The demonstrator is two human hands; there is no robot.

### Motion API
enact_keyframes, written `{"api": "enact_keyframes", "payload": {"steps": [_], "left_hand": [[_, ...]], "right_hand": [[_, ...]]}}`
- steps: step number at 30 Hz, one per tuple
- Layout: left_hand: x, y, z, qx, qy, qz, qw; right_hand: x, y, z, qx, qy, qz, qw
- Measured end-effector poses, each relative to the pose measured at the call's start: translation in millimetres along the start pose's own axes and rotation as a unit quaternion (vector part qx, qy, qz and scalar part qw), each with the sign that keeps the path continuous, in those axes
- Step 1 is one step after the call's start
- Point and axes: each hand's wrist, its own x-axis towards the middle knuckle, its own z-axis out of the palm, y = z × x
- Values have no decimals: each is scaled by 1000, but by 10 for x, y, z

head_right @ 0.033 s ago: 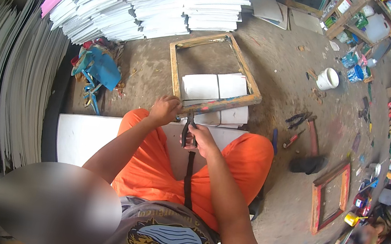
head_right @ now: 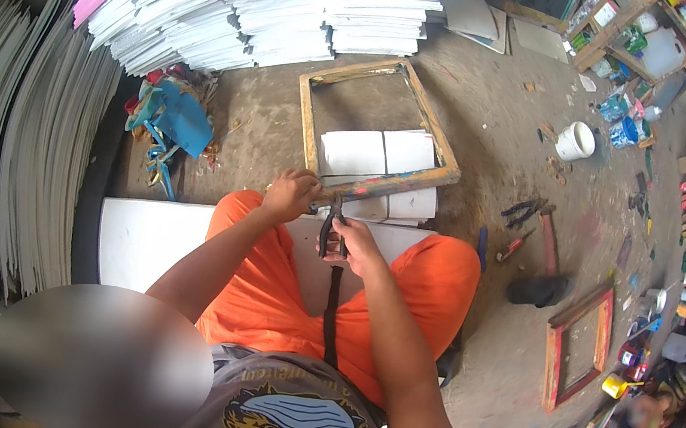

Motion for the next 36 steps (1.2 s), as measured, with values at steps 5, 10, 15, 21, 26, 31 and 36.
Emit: {"api": "enact_keyframes", "payload": {"steps": [5, 10, 15, 21, 26, 31, 36], "left_hand": [[-104, 28, 79, -58, 48, -1, 997], [-143, 16, 149, -81, 50, -17, 995], [-156, 28, 136, -80, 43, -26, 996], [-172, -1, 148, -84, 43, -20, 995], [-181, -11, 136, -109, 47, 4, 993], [-213, -44, 72, -118, 26, 21, 992], [-213, -6, 12, -91, 16, 31, 995]], "right_hand": [[62, 9, -21, -1, 43, 17, 999], [125, -48, -37, 11, 47, 19, 999], [160, -152, 0, 50, 46, 46, 997], [224, -192, 172, -22, 100, 49, 993], [300, -174, 252, -87, 153, 62, 982], [349, -145, 305, -172, 209, 36, 962], [388, -73, 260, -206, 216, -41, 954]]}}
